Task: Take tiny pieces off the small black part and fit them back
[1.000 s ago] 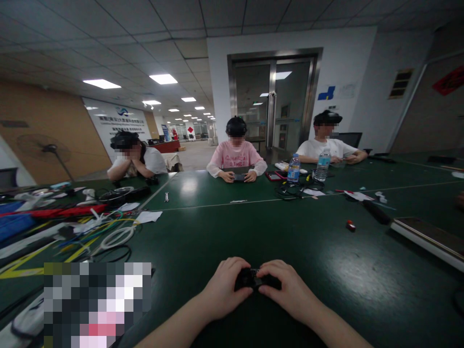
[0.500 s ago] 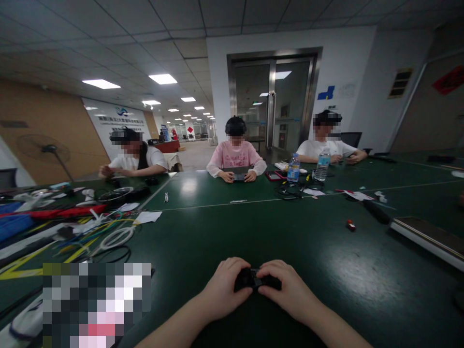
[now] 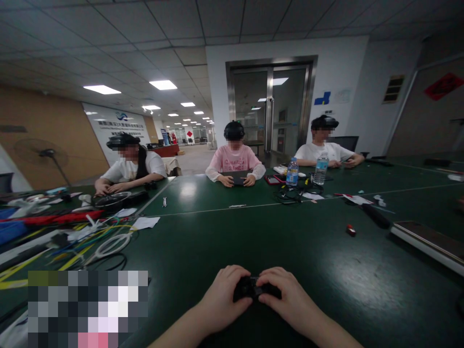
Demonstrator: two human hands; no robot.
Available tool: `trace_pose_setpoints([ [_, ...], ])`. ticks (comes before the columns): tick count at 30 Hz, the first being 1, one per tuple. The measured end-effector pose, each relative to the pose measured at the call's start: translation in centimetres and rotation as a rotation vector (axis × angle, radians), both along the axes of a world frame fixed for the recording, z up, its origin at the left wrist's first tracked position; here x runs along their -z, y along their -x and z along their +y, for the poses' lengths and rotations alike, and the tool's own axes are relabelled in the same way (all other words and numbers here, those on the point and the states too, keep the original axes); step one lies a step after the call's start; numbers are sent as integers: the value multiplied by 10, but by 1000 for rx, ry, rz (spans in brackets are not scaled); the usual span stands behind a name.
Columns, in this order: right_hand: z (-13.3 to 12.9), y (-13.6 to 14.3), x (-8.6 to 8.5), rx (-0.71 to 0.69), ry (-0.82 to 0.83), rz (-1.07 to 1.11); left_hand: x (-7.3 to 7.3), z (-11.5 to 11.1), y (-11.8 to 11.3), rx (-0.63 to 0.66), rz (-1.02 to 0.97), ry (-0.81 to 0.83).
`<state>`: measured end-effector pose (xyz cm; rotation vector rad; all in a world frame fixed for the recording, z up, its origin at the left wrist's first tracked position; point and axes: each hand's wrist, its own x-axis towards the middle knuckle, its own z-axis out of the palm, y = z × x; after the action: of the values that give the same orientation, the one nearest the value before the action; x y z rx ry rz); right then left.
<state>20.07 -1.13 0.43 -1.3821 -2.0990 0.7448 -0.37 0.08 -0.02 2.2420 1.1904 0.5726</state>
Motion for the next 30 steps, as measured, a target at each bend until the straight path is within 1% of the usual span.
trace_pose_setpoints([
  [5,0,0,2,10,-5,1,-2,-1,1,23,-8,-7],
  [14,0,0,1,-1,4,-17,1,0,0,32,-15,-20],
  [22,0,0,3,4,-14,10,4,1,2,24,-29,-9],
  [30,1,0,2,6,-20,13,0,0,3,38,-21,-1],
])
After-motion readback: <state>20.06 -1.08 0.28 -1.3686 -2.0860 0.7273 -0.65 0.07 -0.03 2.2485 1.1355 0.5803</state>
